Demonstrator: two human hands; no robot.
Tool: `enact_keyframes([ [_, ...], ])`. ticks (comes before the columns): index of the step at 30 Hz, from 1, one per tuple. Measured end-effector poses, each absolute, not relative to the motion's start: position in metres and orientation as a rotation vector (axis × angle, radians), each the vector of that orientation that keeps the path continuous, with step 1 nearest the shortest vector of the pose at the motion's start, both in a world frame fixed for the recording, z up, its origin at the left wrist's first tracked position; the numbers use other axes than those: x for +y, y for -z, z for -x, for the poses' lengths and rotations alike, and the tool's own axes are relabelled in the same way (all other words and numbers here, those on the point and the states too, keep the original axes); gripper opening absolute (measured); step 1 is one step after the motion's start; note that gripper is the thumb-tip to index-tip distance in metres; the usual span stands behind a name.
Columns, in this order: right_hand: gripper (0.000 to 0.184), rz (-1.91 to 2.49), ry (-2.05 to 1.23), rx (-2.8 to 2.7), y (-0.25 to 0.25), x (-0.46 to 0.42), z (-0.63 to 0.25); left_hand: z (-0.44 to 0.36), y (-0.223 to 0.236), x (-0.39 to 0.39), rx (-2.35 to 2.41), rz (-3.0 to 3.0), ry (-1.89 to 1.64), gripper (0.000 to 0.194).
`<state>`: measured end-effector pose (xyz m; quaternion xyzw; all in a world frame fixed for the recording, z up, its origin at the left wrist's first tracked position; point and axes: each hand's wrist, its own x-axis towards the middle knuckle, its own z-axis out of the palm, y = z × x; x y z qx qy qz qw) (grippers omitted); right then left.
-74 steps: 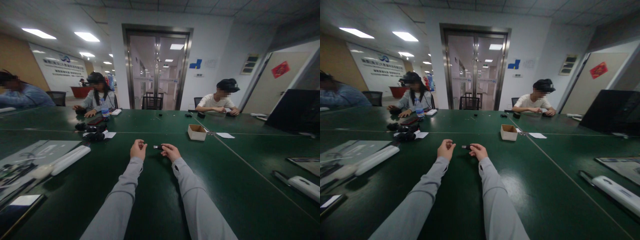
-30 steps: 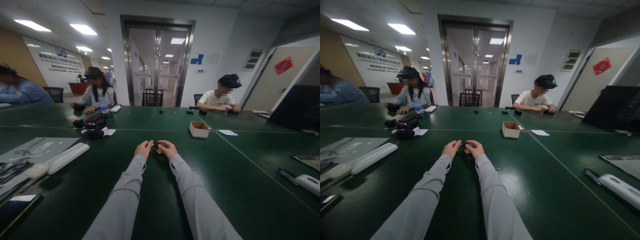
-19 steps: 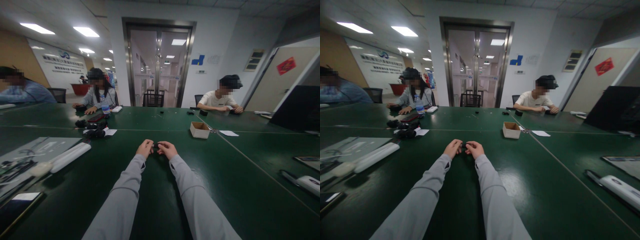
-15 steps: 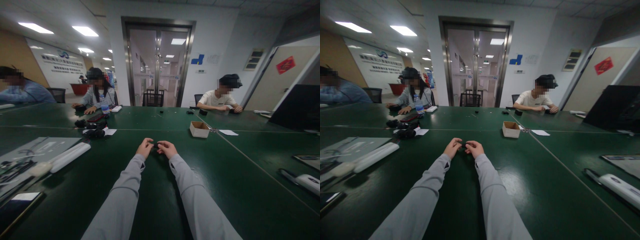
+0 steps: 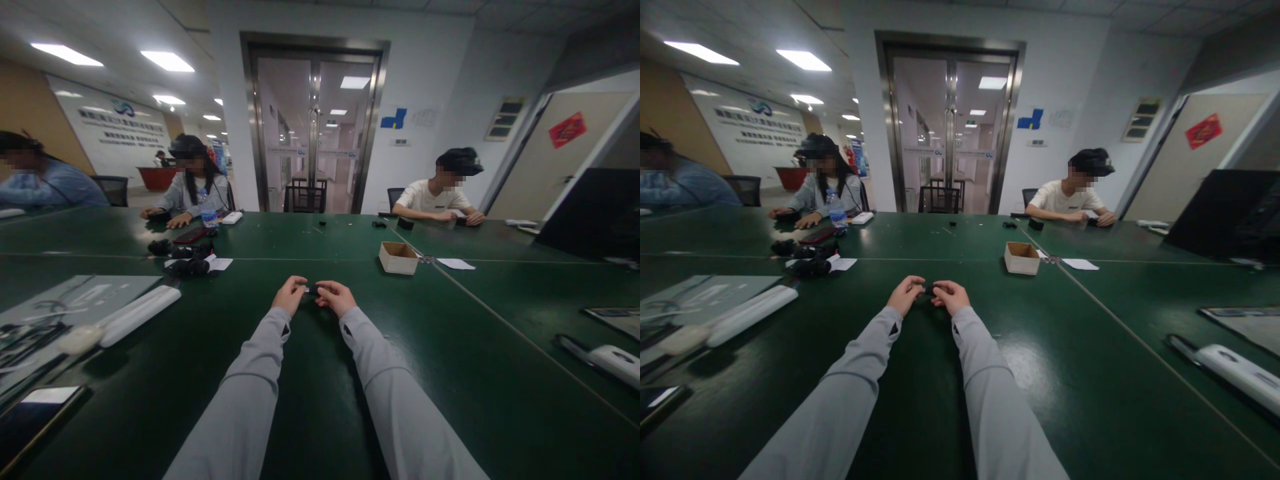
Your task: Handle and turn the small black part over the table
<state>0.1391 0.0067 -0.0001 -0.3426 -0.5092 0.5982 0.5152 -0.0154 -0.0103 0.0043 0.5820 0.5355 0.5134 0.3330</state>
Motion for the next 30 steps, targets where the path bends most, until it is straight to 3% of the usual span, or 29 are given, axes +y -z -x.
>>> enact_keyframes([
  [30, 0.028, 0.789, -1.441, -1.223, 0.0037, 0.0089, -0.1399, 0.017, -0.0034, -0.0094, 1.433, -1.528, -1.292, 0.03],
])
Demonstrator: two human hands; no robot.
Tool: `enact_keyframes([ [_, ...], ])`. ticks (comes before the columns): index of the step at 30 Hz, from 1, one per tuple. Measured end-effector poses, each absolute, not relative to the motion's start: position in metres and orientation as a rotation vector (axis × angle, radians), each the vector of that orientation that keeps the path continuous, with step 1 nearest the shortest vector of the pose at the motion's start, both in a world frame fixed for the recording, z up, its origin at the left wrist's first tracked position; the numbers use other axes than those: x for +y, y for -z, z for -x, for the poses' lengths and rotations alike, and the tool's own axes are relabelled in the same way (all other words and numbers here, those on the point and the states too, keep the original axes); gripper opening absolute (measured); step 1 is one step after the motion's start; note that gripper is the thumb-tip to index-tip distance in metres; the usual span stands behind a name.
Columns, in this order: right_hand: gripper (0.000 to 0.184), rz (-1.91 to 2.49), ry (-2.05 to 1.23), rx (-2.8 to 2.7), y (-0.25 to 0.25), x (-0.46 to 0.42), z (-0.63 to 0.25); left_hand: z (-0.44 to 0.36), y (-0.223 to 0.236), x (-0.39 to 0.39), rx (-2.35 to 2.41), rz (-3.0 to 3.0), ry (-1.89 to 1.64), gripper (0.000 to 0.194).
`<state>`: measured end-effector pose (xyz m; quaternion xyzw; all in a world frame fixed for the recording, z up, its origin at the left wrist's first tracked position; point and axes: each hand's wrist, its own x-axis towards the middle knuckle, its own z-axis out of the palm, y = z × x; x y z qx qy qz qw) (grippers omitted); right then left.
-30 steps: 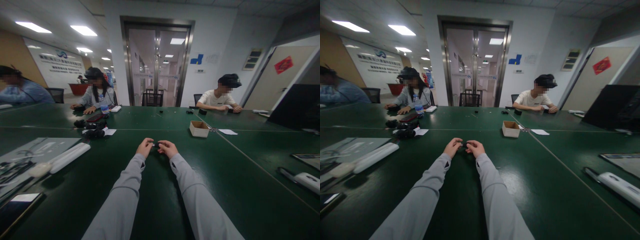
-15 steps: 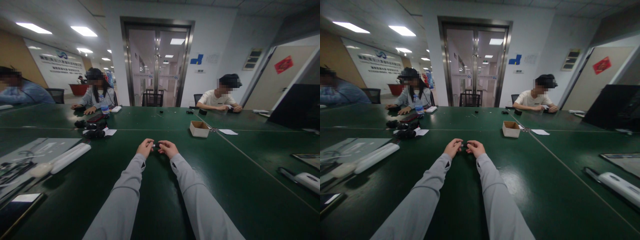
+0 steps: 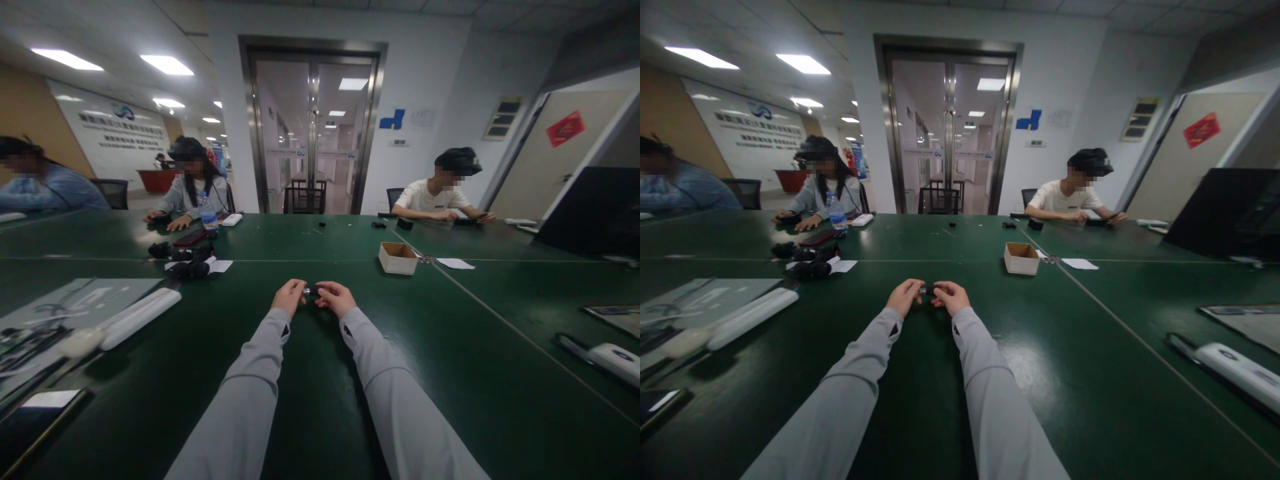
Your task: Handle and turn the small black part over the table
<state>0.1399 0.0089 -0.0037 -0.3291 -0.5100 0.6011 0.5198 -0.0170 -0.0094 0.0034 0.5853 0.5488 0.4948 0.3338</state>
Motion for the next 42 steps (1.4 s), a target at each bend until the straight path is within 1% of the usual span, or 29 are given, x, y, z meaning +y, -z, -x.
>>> enact_keyframes([
  [2, 0.03, 0.786, -1.438, -1.231, 0.0044, 0.0094, -0.14, 0.017, -0.0029, -0.0091, 1.42, -1.559, -1.318, 0.028],
  [5, 0.03, 0.788, -1.425, -1.239, 0.005, 0.01, -0.1399, 0.0166, -0.0022, -0.0083, 1.395, -1.539, -1.38, 0.031],
  [9, 0.031, 0.796, -1.422, -1.237, 0.0053, 0.0101, -0.1394, 0.0156, -0.003, -0.0085, 1.378, -1.53, -1.316, 0.031],
  [13, 0.033, 0.794, -1.421, -1.241, 0.0056, 0.0096, -0.1393, 0.015, -0.0034, -0.0094, 1.344, -1.529, -1.373, 0.032],
  [17, 0.035, 0.806, -1.413, -1.233, 0.005, 0.0083, -0.1401, 0.0141, -0.0037, -0.0119, 1.328, -1.534, -1.31, 0.035],
  [23, 0.039, 0.808, -1.404, -1.246, 0.0043, 0.0067, -0.1407, 0.0132, -0.0055, -0.0147, 1.319, -1.514, -1.361, 0.032],
  [29, 0.038, 0.811, -1.4, -1.249, 0.0055, 0.0077, -0.1407, 0.015, -0.0017, -0.0108, 1.332, -1.578, -1.33, 0.029],
  [35, 0.037, 0.821, -1.404, -1.264, 0.0049, 0.0083, -0.1418, 0.0143, -0.0027, -0.0118, 1.312, -1.575, -1.284, 0.031],
  [40, 0.037, 0.835, -1.392, -1.26, 0.0031, 0.0071, -0.1415, 0.0132, -0.0042, -0.0124, 1.306, -1.53, -1.359, 0.03],
  [42, 0.038, 0.829, -1.396, -1.261, 0.0027, 0.0067, -0.1413, 0.0129, -0.0042, -0.0126, 1.322, -1.521, -1.326, 0.032],
])
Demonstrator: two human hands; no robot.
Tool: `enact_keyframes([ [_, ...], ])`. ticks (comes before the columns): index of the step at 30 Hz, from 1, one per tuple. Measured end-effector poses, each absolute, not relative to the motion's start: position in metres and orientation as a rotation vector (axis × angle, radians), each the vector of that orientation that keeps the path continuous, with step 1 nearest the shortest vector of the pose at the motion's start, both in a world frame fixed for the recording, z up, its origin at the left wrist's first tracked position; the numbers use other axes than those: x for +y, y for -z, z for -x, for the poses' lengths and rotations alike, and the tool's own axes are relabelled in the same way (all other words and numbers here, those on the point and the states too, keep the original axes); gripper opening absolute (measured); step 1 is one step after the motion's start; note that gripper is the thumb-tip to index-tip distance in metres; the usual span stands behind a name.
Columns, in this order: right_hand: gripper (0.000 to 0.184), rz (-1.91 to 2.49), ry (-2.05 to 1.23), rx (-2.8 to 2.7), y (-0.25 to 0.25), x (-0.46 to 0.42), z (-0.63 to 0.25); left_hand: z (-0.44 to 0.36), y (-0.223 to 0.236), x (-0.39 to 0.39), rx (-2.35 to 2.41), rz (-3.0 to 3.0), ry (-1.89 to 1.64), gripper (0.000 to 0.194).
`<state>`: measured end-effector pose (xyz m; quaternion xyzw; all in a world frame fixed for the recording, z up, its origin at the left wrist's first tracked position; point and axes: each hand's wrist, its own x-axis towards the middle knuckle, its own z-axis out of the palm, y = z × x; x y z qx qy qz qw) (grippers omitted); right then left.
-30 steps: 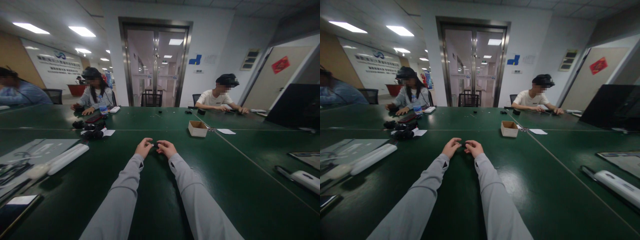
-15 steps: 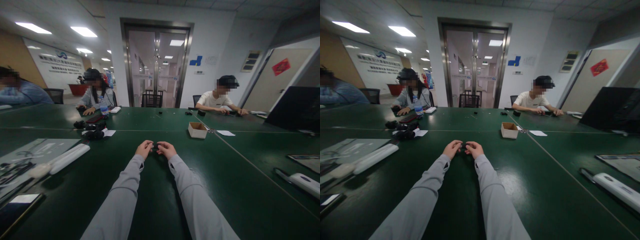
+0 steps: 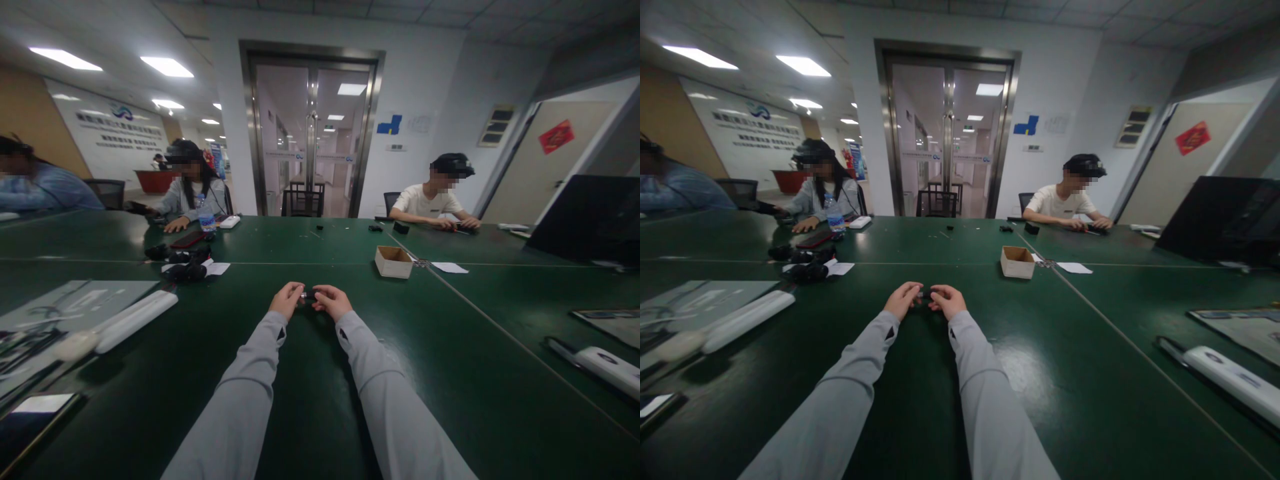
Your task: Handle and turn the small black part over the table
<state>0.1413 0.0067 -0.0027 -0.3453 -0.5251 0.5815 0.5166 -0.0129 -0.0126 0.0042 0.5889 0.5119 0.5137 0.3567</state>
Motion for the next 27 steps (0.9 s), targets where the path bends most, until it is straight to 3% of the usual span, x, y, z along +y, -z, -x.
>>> enact_keyframes([
  [27, 0.042, 0.806, -1.385, -1.274, 0.0038, 0.0071, -0.1419, 0.0149, -0.0024, -0.0103, 1.277, -1.577, -1.374, 0.033],
])
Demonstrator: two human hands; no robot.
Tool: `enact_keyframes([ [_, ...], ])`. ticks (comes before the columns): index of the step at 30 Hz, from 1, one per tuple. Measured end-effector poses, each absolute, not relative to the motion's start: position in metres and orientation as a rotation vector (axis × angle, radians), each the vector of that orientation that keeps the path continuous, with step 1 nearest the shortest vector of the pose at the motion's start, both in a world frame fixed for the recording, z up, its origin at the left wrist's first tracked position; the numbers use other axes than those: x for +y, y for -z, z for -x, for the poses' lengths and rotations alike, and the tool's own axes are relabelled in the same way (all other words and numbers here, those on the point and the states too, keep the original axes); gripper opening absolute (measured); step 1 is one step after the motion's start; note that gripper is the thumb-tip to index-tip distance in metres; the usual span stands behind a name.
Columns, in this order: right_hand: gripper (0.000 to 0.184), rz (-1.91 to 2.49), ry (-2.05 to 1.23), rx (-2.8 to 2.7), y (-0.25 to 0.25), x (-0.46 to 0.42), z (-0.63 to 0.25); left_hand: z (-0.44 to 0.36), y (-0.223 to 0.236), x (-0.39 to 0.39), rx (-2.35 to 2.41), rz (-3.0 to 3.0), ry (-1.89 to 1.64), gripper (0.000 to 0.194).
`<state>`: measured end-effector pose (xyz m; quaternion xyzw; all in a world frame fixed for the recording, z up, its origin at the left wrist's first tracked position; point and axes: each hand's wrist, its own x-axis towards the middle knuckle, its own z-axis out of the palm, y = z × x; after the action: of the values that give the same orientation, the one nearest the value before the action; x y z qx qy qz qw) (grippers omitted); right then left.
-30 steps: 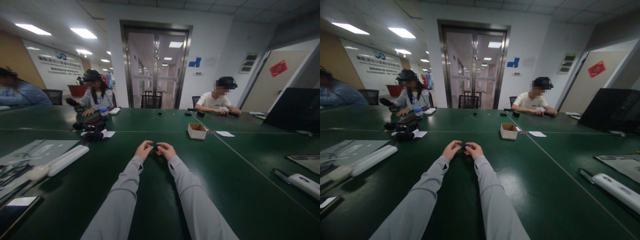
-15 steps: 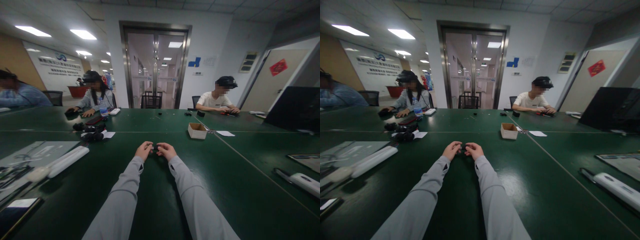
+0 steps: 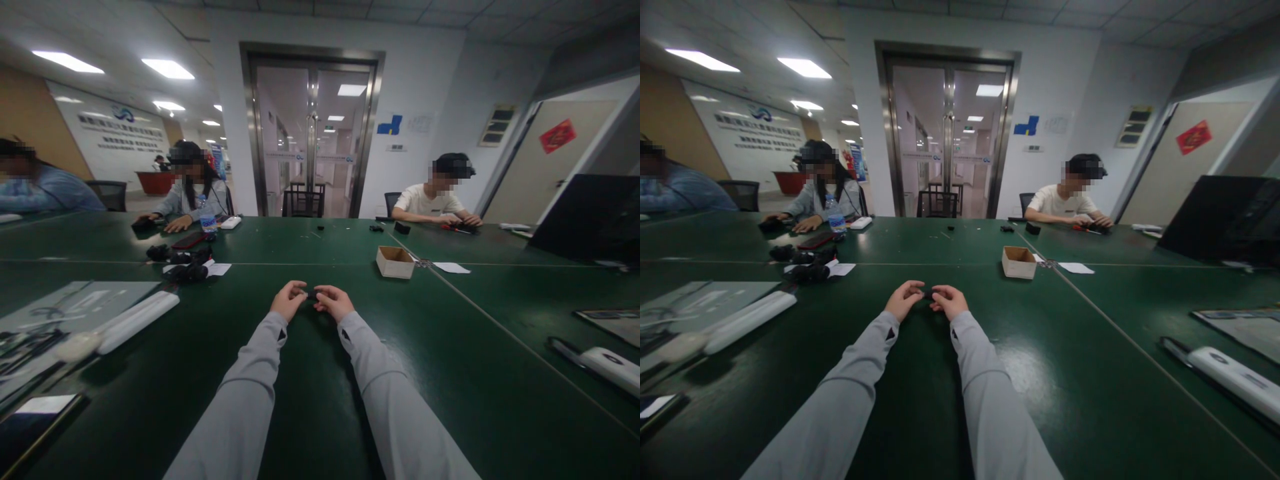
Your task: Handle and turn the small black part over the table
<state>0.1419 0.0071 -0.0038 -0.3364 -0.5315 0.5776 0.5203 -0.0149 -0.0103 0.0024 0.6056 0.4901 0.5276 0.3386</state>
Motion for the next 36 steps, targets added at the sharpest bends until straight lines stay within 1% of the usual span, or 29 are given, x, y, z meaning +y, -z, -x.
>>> enact_keyframes([
  [8, 0.039, 0.813, -1.388, -1.276, 0.0014, 0.0054, -0.142, 0.0152, -0.0019, -0.008, 1.272, -1.571, -1.325, 0.023],
  [12, 0.038, 0.806, -1.408, -1.277, 0.0002, 0.0046, -0.1423, 0.0152, -0.0013, -0.0082, 1.291, -1.596, -1.266, 0.028],
  [17, 0.039, 0.801, -1.408, -1.282, 0.0019, 0.0062, -0.1423, 0.0152, -0.0006, -0.0095, 1.275, -1.605, -1.361, 0.031],
  [21, 0.039, 0.777, -1.426, -1.301, 0.0019, 0.0057, -0.1426, 0.0152, -0.0023, -0.0109, 1.318, -1.612, -1.294, 0.028],
  [24, 0.039, 0.773, -1.427, -1.299, 0.0011, 0.0046, -0.1432, 0.0155, -0.0038, -0.011, 1.304, -1.618, -1.309, 0.025],
  [36, 0.039, 0.785, -1.411, -1.316, -0.0011, 0.0028, -0.144, 0.013, -0.0061, -0.0135, 1.285, -1.581, -1.243, 0.03],
])
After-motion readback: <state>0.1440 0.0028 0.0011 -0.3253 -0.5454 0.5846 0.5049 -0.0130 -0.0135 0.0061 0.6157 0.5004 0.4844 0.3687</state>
